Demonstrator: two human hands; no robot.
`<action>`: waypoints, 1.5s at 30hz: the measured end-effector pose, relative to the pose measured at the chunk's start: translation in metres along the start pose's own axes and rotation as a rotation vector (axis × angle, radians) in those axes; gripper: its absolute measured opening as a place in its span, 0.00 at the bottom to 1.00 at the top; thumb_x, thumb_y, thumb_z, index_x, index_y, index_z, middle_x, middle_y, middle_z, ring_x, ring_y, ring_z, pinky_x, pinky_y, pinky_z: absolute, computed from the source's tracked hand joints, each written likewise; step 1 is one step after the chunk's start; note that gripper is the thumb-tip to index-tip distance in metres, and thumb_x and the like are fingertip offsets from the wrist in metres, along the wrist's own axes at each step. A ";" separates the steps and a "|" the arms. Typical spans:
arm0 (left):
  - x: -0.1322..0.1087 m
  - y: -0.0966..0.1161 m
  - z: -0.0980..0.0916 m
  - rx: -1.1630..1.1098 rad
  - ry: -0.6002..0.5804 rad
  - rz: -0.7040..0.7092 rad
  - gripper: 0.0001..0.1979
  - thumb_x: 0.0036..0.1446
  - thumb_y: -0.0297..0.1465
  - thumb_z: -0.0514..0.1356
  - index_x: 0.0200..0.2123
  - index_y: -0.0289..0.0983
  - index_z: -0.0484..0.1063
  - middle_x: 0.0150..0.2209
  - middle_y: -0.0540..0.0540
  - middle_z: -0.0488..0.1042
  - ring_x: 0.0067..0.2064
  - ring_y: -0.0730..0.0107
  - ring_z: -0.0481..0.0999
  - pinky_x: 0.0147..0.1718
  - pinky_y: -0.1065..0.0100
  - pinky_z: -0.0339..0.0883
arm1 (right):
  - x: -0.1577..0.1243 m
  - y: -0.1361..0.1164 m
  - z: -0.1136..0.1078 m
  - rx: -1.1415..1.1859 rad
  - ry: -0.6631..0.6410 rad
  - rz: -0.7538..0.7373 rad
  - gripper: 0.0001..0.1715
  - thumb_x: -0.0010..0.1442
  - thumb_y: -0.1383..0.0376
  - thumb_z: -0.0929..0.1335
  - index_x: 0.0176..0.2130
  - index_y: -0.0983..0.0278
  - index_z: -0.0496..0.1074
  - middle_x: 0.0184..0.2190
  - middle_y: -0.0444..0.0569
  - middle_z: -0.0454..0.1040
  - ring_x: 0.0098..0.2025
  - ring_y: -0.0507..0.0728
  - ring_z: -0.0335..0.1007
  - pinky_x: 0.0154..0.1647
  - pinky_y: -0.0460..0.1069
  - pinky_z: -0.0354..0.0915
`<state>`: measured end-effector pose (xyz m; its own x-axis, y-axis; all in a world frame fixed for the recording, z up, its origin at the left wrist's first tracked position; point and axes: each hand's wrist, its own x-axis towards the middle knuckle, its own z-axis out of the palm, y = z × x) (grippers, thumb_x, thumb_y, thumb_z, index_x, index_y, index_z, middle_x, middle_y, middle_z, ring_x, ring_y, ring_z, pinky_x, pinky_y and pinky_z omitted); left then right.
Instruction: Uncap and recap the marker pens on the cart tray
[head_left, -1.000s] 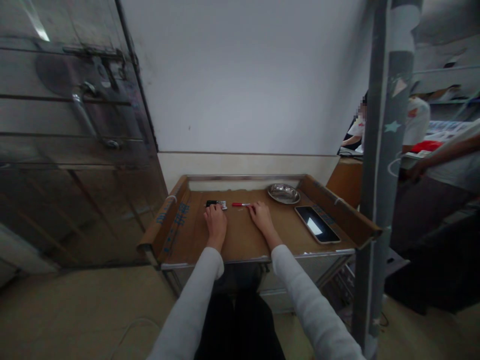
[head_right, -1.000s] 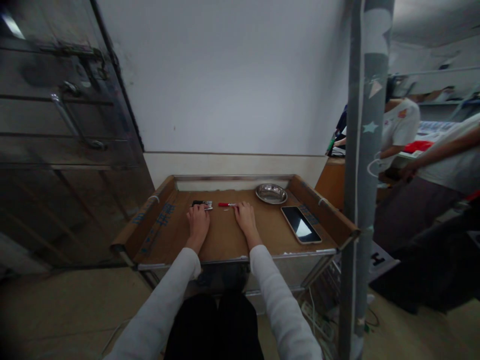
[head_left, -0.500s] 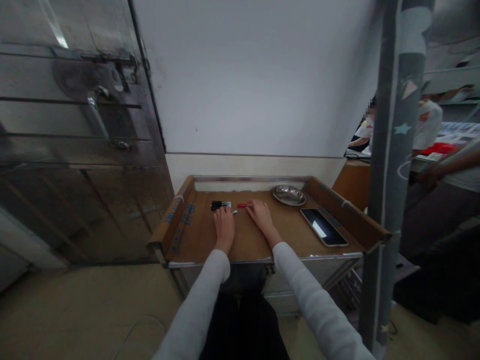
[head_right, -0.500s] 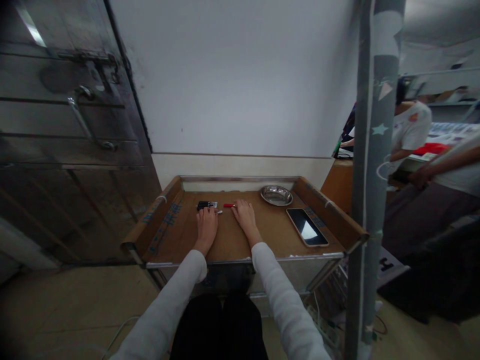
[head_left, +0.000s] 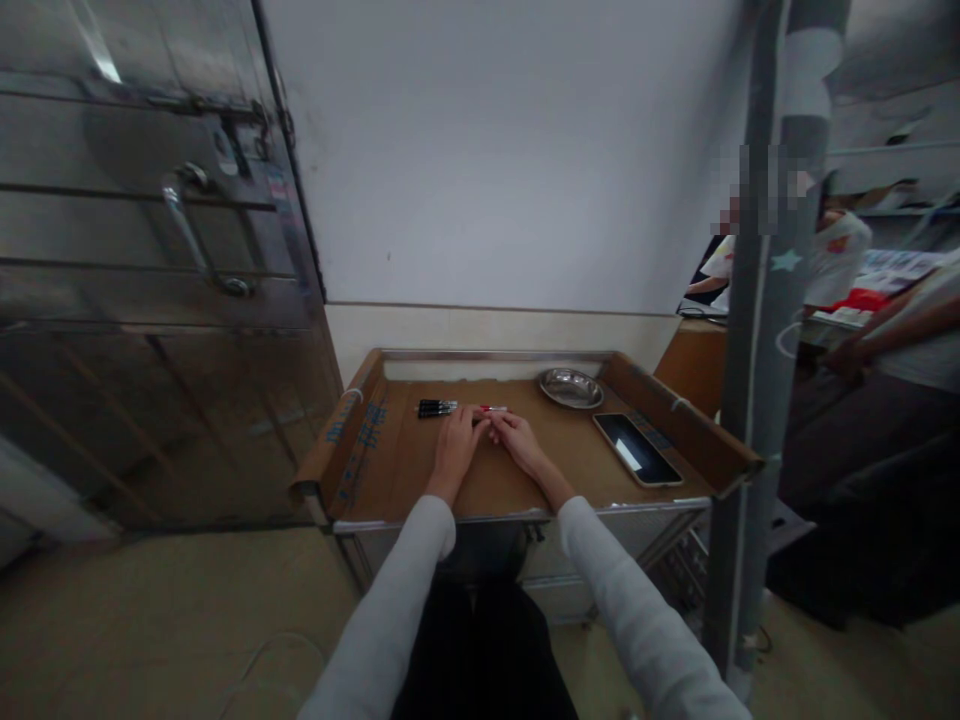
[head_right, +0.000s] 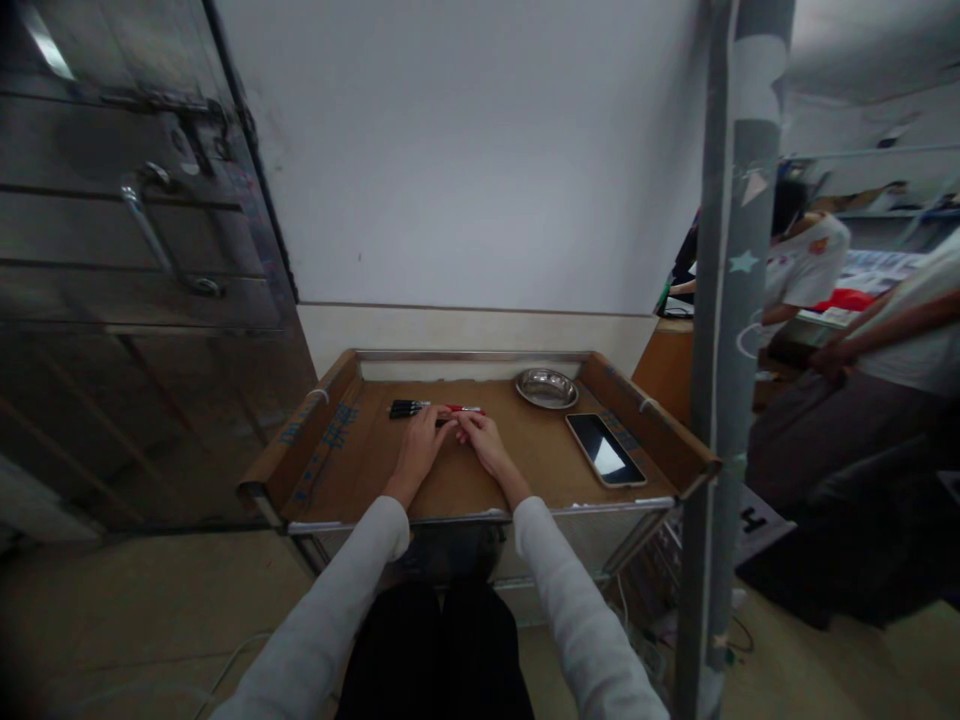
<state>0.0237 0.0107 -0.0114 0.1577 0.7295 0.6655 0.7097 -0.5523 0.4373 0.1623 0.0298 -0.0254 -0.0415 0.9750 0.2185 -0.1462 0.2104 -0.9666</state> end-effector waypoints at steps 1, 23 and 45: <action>0.000 -0.001 0.000 -0.021 0.063 -0.031 0.09 0.60 0.32 0.54 0.42 0.35 0.67 0.41 0.41 0.73 0.44 0.63 0.72 0.45 0.61 0.66 | 0.000 -0.001 -0.001 0.072 0.036 0.009 0.22 0.44 0.51 0.72 0.33 0.65 0.76 0.25 0.44 0.73 0.23 0.47 0.62 0.24 0.44 0.59; 0.004 0.000 -0.005 -0.368 0.298 -0.189 0.10 0.61 0.32 0.52 0.44 0.36 0.65 0.43 0.42 0.72 0.43 0.69 0.73 0.45 0.65 0.67 | 0.003 0.001 -0.003 0.446 0.200 0.077 0.09 0.44 0.62 0.73 0.29 0.64 0.76 0.36 0.47 0.77 0.40 0.54 0.72 0.47 0.49 0.70; 0.010 -0.021 0.023 -0.201 -0.161 -0.064 0.10 0.52 0.18 0.55 0.35 0.35 0.71 0.39 0.45 0.74 0.43 0.67 0.72 0.46 0.62 0.66 | -0.025 -0.010 -0.008 -1.165 -0.074 -0.418 0.11 0.58 0.65 0.65 0.42 0.62 0.72 0.41 0.52 0.73 0.45 0.59 0.64 0.48 0.54 0.58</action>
<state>0.0258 0.0394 -0.0277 0.2351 0.8114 0.5351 0.5739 -0.5602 0.5974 0.1732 0.0037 -0.0225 -0.2642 0.8192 0.5090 0.8023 0.4796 -0.3553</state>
